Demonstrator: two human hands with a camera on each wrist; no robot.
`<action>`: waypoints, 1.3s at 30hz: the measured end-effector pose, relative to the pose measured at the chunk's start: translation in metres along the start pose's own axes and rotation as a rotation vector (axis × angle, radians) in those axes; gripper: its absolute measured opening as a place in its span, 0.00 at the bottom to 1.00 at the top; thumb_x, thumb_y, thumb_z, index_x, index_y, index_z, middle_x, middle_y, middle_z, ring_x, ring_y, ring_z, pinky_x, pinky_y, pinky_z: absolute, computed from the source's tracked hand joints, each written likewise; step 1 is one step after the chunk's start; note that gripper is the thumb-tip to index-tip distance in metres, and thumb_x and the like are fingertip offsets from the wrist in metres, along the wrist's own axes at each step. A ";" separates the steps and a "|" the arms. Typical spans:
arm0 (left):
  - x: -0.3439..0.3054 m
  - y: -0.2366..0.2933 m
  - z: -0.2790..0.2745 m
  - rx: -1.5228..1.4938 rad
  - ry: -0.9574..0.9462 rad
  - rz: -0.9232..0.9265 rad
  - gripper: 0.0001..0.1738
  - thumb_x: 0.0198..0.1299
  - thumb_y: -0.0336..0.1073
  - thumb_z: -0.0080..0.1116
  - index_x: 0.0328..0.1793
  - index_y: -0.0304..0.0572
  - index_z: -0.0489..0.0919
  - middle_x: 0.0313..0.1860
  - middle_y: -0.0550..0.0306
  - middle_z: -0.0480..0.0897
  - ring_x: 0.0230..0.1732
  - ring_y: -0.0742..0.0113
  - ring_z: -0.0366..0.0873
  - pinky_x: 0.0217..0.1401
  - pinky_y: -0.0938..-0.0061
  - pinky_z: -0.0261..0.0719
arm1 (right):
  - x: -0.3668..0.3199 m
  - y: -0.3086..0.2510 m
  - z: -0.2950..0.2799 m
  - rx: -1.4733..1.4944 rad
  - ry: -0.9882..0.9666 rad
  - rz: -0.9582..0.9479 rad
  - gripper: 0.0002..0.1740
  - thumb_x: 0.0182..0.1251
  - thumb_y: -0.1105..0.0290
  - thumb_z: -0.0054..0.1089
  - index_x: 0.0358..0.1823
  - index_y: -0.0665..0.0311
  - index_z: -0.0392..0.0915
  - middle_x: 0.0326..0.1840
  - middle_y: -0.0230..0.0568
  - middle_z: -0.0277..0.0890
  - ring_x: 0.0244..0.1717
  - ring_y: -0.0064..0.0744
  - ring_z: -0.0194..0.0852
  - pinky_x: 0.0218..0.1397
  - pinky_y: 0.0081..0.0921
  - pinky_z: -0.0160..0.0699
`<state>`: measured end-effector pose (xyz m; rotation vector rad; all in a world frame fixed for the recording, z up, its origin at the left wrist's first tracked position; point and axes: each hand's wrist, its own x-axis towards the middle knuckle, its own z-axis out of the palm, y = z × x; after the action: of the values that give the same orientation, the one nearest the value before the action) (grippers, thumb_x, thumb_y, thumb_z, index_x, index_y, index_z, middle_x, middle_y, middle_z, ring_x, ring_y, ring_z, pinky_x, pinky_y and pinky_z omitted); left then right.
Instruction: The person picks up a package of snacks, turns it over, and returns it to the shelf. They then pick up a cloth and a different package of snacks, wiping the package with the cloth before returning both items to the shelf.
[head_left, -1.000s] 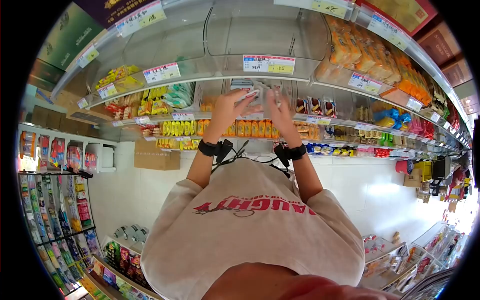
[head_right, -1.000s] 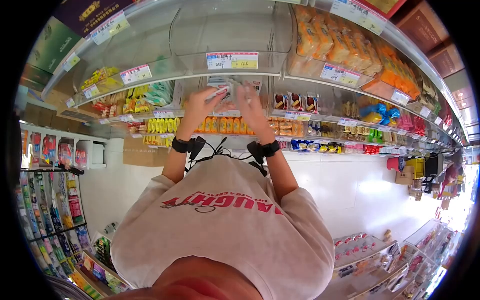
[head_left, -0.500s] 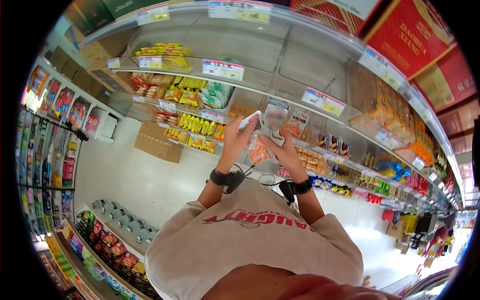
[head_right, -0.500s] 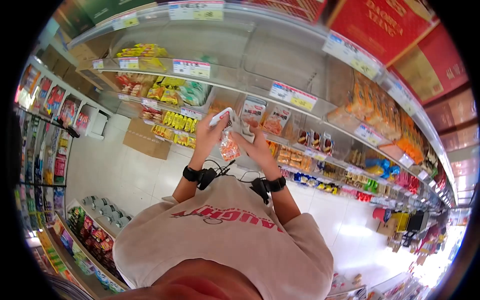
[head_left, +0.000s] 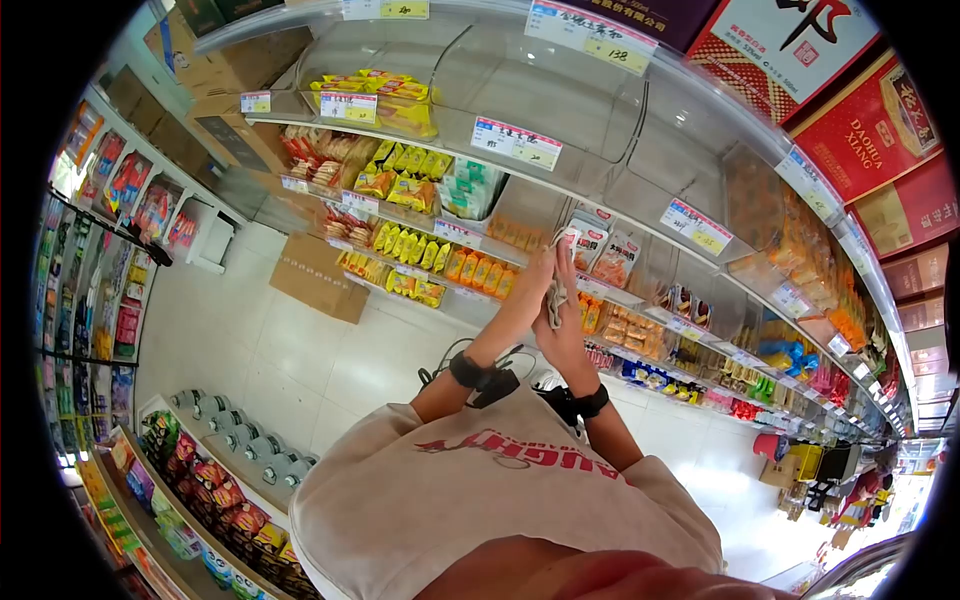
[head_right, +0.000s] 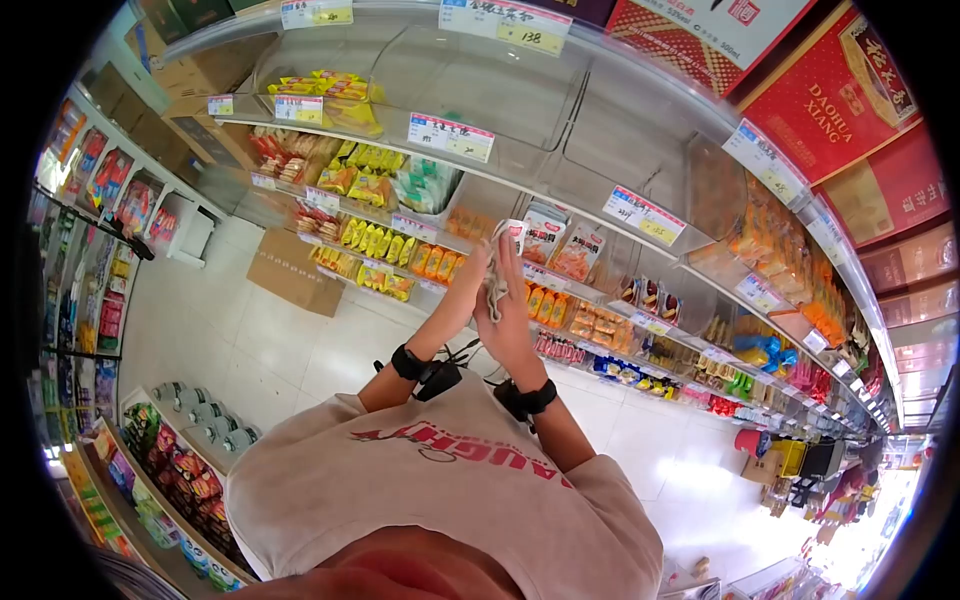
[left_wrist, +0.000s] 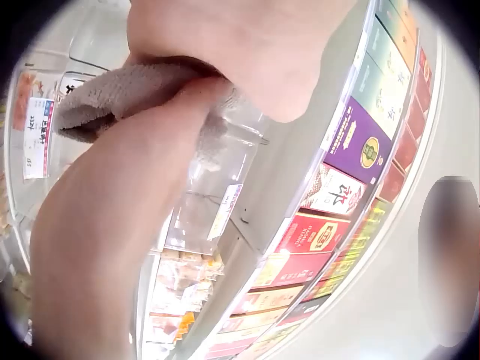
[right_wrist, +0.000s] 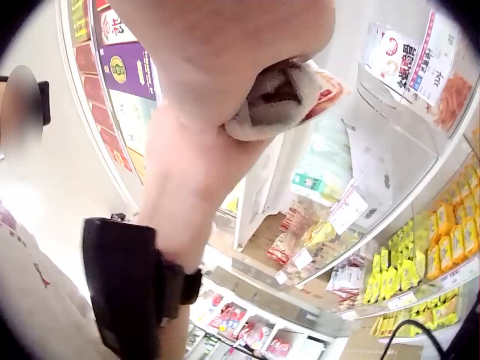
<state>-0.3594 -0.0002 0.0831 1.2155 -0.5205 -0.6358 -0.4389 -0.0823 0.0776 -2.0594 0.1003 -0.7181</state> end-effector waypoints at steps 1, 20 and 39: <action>-0.003 -0.002 -0.004 0.050 -0.024 0.043 0.38 0.80 0.58 0.39 0.81 0.33 0.59 0.63 0.46 0.76 0.61 0.62 0.73 0.65 0.69 0.69 | 0.001 0.000 0.003 0.002 0.032 0.061 0.34 0.68 0.80 0.55 0.77 0.71 0.62 0.85 0.53 0.47 0.84 0.53 0.45 0.83 0.37 0.46; -0.006 -0.014 -0.041 0.284 0.155 0.156 0.27 0.72 0.38 0.59 0.73 0.35 0.71 0.60 0.50 0.81 0.65 0.60 0.76 0.61 0.70 0.77 | -0.006 -0.012 -0.011 -0.007 0.246 0.452 0.16 0.65 0.79 0.62 0.54 0.70 0.82 0.44 0.40 0.87 0.42 0.37 0.85 0.48 0.24 0.77; -0.030 -0.022 0.066 0.031 -0.068 -0.218 0.24 0.73 0.54 0.58 0.58 0.41 0.79 0.47 0.62 0.79 0.46 0.78 0.76 0.46 0.78 0.76 | -0.042 0.027 -0.087 -0.119 0.397 0.314 0.25 0.73 0.68 0.56 0.69 0.69 0.71 0.69 0.60 0.70 0.73 0.58 0.65 0.76 0.41 0.62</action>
<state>-0.4290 -0.0292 0.0791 1.2943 -0.4593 -0.8587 -0.5140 -0.1488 0.0731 -1.9239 0.6892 -0.9275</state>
